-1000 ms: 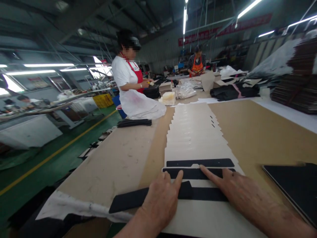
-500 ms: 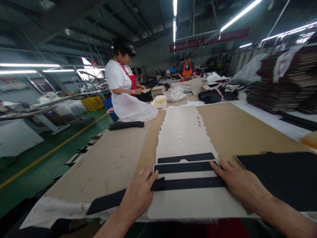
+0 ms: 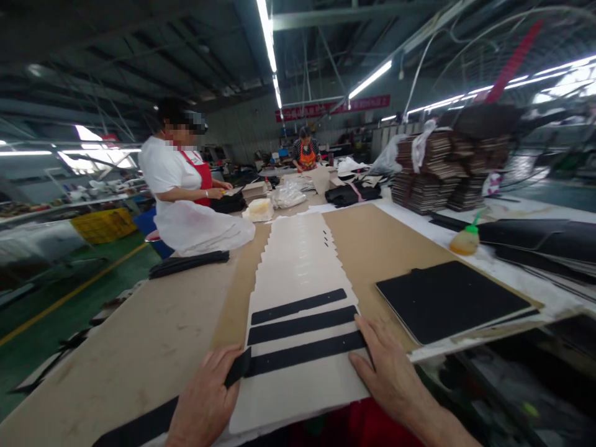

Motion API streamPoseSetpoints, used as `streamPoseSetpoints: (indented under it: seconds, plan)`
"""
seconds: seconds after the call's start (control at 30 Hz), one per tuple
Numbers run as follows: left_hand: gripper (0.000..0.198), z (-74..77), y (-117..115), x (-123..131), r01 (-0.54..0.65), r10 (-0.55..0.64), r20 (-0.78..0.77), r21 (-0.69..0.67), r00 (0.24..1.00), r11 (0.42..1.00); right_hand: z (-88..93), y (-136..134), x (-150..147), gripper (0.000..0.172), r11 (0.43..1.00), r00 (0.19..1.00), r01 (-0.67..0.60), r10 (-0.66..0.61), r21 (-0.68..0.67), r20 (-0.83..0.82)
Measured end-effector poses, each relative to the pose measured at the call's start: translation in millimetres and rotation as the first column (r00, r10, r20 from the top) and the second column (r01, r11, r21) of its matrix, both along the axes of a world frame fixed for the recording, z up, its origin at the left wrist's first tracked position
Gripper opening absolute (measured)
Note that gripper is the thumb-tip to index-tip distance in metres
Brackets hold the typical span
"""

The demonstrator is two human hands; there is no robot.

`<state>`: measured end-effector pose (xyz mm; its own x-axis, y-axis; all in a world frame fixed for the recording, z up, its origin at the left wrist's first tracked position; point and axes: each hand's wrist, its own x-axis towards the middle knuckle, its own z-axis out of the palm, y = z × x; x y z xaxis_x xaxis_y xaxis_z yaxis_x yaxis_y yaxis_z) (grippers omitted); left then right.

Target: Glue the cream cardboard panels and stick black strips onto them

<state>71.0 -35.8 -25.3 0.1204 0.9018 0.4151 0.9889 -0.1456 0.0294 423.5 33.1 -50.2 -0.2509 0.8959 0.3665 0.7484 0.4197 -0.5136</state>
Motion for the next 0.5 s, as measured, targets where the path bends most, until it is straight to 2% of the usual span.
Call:
streamPoseSetpoints:
  seconds: [0.07, 0.13, 0.3, 0.4, 0.5]
  plan:
    - [0.032, -4.0, 3.0, -5.9, 0.027, -0.026, -0.028, 0.034, 0.999, 0.999, 5.9, -6.3, -2.2, 0.062, 0.993, 0.984, -0.006, -0.015, -0.115, -0.179]
    - [0.031, -8.2, 5.7, -12.0, 0.041, -0.039, -0.040, 0.047, 0.998, 0.998, 11.5, -11.7, -4.7, 0.067, 0.979, 0.924, -0.029, -0.051, -0.203, -0.378]
    - [0.033, -17.9, 8.6, -25.4, 0.009, -0.008, -0.016, 0.021, 1.000, 1.000, 30.9, -13.6, 3.7, 0.072, 0.891, 0.651, -0.206, -0.183, -0.404, -0.737]
    - [0.035, -25.7, 9.5, -33.7, 0.017, -0.017, 0.008, 0.035, 1.000, 0.999, 52.2, 1.1, 44.5, 0.070, 0.879, 0.532, -0.239, -0.237, -0.413, -0.813]
    - [0.038, -35.9, 11.0, -42.8, 0.020, -0.021, 0.019, 0.049, 1.000, 0.999, 70.1, 31.2, 115.0, 0.075, 0.906, 0.512, -0.095, -0.311, -0.413, -0.801]
